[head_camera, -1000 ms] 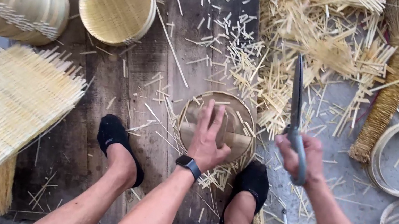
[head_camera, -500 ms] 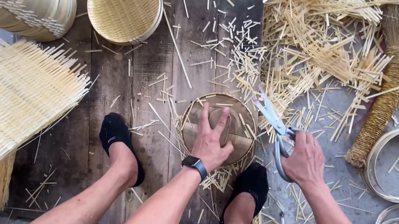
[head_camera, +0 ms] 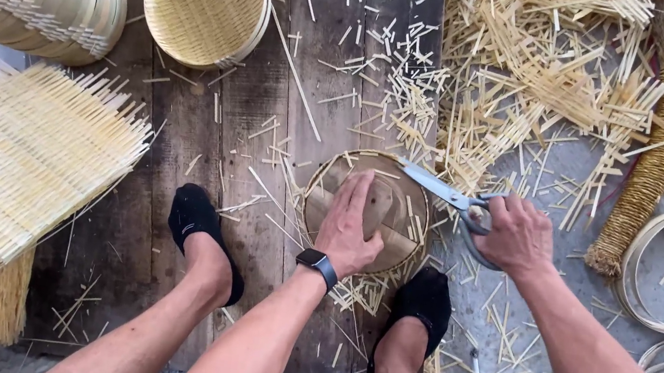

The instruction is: The person sits at a floor-level workbench assembling woven bamboo sieves. They trim excess bamboo strips from a woven mat with scissors, fit the mat into a bamboo rim, press it into shape with a wooden mold, and set finished sieves onto a stack.

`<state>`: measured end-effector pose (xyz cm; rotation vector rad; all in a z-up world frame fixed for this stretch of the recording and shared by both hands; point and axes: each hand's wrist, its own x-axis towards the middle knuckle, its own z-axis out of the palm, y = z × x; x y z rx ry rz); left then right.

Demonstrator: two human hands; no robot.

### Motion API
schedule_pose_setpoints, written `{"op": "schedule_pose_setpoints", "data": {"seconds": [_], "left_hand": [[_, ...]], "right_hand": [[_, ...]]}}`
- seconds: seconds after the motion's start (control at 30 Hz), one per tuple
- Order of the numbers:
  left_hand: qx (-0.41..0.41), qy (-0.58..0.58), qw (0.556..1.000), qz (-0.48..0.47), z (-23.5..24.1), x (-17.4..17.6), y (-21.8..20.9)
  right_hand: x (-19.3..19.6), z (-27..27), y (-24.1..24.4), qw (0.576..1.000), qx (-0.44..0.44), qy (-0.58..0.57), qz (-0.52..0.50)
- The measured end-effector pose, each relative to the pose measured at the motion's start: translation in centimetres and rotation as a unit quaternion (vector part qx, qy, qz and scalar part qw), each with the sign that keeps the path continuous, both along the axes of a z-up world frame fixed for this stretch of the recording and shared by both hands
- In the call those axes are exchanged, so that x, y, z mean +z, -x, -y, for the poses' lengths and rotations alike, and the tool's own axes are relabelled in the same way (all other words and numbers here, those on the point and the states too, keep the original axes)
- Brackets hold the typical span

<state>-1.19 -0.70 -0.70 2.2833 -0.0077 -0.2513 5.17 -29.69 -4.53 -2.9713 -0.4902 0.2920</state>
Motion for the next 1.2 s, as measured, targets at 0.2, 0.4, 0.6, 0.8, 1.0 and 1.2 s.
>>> {"op": "schedule_pose_setpoints", "data": {"seconds": [0.2, 0.4, 0.6, 0.8, 1.0, 1.2], "left_hand": [[-0.077, -0.009, 0.997, -0.021, -0.7, 1.0, -0.9], [-0.099, -0.099, 0.99, 0.009, -0.4, 1.9, -1.2], [-0.154, -0.09, 0.984, -0.021, -0.9, 2.1, -1.7], [-0.188, -0.062, 0.98, -0.032, -1.7, 2.2, -2.8], [0.143, -0.044, 0.988, 0.024, -4.4, -5.7, -4.3], [0.157, 0.048, 0.943, -0.288, -2.3, -6.6, -9.9]], "right_hand": [[-0.7, -1.6, -1.1, 0.997, 0.053, 0.026, 0.045], [-1.8, 1.0, -0.6, 0.997, 0.039, 0.061, -0.006], [-0.8, -2.0, -1.3, 0.996, 0.066, 0.007, 0.062], [-4.0, 4.8, -1.2, 0.982, -0.029, 0.08, -0.167], [-6.1, 6.6, 0.8, 0.966, -0.153, 0.167, 0.125], [0.0, -4.9, 2.0, 0.836, -0.254, -0.394, -0.284]]}}
